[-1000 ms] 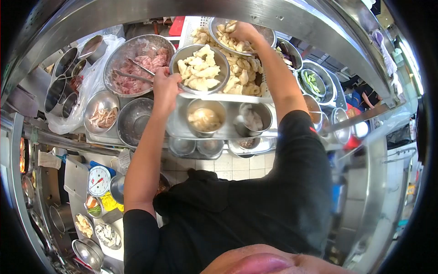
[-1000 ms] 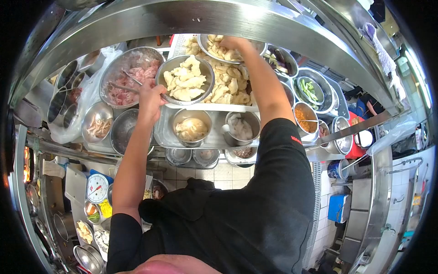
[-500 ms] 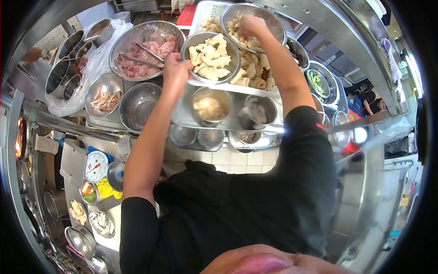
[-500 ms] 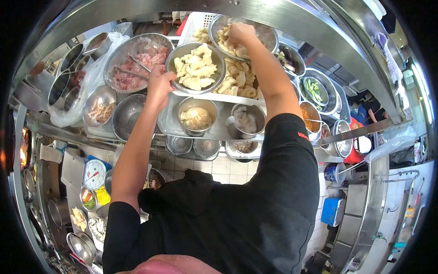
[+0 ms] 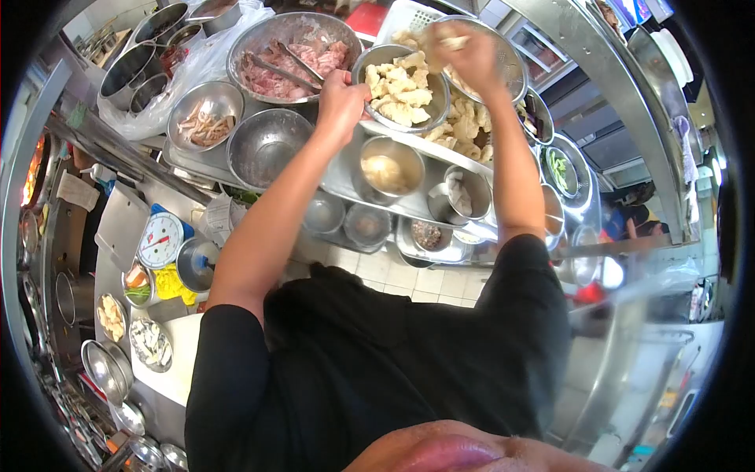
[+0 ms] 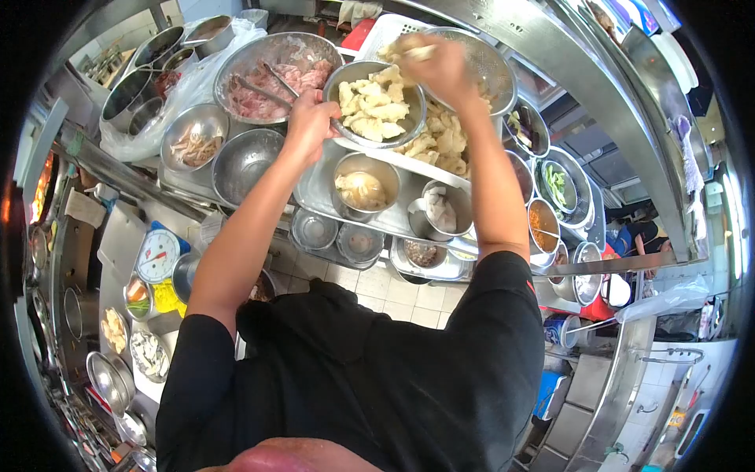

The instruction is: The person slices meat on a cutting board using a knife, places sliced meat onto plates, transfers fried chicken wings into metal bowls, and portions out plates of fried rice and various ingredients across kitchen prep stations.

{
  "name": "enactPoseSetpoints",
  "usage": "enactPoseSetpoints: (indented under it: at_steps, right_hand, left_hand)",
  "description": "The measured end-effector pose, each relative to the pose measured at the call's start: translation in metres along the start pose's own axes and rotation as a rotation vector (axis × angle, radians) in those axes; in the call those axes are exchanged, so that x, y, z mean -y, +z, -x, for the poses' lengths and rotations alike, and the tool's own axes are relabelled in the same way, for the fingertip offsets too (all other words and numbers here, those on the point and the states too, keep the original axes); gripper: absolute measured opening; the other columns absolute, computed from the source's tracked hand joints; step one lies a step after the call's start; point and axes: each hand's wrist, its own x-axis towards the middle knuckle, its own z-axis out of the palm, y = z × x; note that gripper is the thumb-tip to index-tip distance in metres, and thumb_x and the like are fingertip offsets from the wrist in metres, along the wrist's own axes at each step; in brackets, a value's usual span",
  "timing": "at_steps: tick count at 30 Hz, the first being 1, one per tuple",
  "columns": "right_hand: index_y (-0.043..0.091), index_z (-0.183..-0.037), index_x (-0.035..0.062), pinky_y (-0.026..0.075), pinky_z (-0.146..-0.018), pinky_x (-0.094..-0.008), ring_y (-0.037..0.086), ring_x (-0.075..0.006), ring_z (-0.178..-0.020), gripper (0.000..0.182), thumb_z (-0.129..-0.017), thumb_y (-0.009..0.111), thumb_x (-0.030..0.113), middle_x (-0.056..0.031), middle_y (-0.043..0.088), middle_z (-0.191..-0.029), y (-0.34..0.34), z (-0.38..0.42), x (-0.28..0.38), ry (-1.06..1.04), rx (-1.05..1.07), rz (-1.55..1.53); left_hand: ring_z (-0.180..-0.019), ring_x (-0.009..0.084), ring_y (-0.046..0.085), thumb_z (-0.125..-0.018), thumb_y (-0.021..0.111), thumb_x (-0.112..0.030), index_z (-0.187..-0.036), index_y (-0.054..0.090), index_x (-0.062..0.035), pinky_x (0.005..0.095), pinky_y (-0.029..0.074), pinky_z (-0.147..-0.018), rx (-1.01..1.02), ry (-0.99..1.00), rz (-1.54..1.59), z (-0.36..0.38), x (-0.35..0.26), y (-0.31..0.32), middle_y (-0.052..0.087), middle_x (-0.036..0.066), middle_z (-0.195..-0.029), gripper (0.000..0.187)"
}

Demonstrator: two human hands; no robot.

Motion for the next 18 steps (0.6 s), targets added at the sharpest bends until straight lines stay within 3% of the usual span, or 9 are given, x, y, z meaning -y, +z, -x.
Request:
enactPoseSetpoints:
  at_steps: [1,2,5,9,10,13,14,17,18]
  right_hand:
    - [0.072,-0.098,0.0116,0.053,-0.073,-0.0335,0.068,-0.0221,-0.082,0.031,-0.078,0.073,0.034,-0.0179,0.069,-0.095,0.007,0.005,0.051,0.178,0.178,0.165]
    - [0.072,-0.102,0.0119,0.052,-0.078,-0.0362,0.067,-0.0286,-0.085,0.042,-0.071,0.077,0.038,-0.0201,0.069,-0.094,0.032,0.007,0.046,-0.07,0.143,0.252]
    - [0.068,-0.115,0.0127,0.046,-0.091,-0.0352,0.062,-0.0273,-0.101,0.053,-0.07,0.081,0.038,-0.016,0.064,-0.114,0.035,0.003,0.068,0.121,0.41,0.136]
    - [0.068,-0.115,0.0056,0.049,-0.076,-0.0315,0.06,-0.0172,-0.082,0.054,-0.07,0.082,0.032,-0.0058,0.062,-0.103,0.009,-0.002,0.088,0.232,0.397,-0.196]
    - [0.069,-0.111,0.0044,0.045,-0.063,-0.0248,0.054,-0.0086,-0.071,0.045,-0.074,0.08,0.028,-0.0016,0.061,-0.091,0.012,-0.003,0.084,0.32,0.374,-0.372]
    - [0.07,-0.106,0.0033,0.04,-0.056,-0.021,0.051,-0.0048,-0.065,0.037,-0.078,0.077,0.027,0.0009,0.061,-0.079,0.016,-0.006,0.085,0.297,0.304,-0.294]
    - [0.071,-0.102,0.0061,0.04,-0.053,-0.0238,0.054,-0.0061,-0.058,0.038,-0.075,0.078,0.032,-0.0007,0.059,-0.062,0.02,-0.006,0.084,0.237,0.289,-0.235]
    - [0.072,-0.101,0.0051,0.041,-0.054,-0.0221,0.051,-0.007,-0.061,0.03,-0.082,0.074,0.028,0.0009,0.062,-0.074,0.025,-0.002,0.095,0.319,0.127,-0.191]
    - [0.072,-0.102,0.0083,0.044,-0.055,-0.0241,0.056,-0.0102,-0.063,0.029,-0.083,0.072,0.031,-0.0011,0.064,-0.077,0.027,-0.003,0.078,0.235,0.029,-0.054]
  left_hand:
    - [-0.059,0.0186,0.06,-0.073,0.058,0.003,-0.091,0.048,0.0017,0.0339,0.055,-0.048,-0.002,-0.019,-0.003,0.003,-0.001,-0.001,0.057,0.01,-0.077,0.021]
    - [-0.058,0.0186,0.06,-0.073,0.057,0.002,-0.091,0.048,0.0016,0.0339,0.055,-0.048,-0.004,-0.035,-0.006,0.006,-0.005,-0.001,0.057,0.01,-0.077,0.021]
    - [-0.054,0.0186,0.059,-0.073,0.058,0.002,-0.091,0.047,0.0011,0.0344,0.055,-0.048,-0.021,-0.038,0.001,0.014,-0.013,-0.009,0.057,0.01,-0.077,0.021]
    - [-0.056,0.0177,0.06,-0.073,0.058,0.001,-0.09,0.048,-0.0002,0.0349,0.055,-0.047,-0.004,-0.04,0.038,0.034,-0.028,-0.031,0.057,0.009,-0.077,0.02]
    - [-0.059,0.0166,0.06,-0.073,0.058,0.001,-0.088,0.048,-0.0018,0.0332,0.054,-0.048,0.002,-0.023,0.051,0.037,-0.03,-0.036,0.057,0.009,-0.077,0.019]
    - [-0.063,0.0127,0.058,-0.077,0.053,0.003,-0.087,0.051,-0.003,0.0302,0.053,-0.053,0.019,0.006,0.092,0.056,-0.037,-0.056,0.057,0.006,-0.078,0.012]
    - [-0.067,0.012,0.058,-0.077,0.052,0.003,-0.087,0.05,-0.0043,0.0292,0.054,-0.057,0.027,0.019,0.036,0.059,-0.035,-0.068,0.057,0.005,-0.081,0.012]
    - [-0.063,0.0137,0.06,-0.074,0.056,0.002,-0.089,0.05,-0.0046,0.0301,0.054,-0.053,0.015,0.041,0.196,0.089,-0.043,-0.098,0.059,0.005,-0.079,0.018]
    - [-0.065,0.0135,0.06,-0.074,0.056,0.002,-0.092,0.052,-0.0045,0.0298,0.055,-0.055,-0.002,0.04,0.202,0.101,-0.041,-0.113,0.06,0.005,-0.082,0.02]
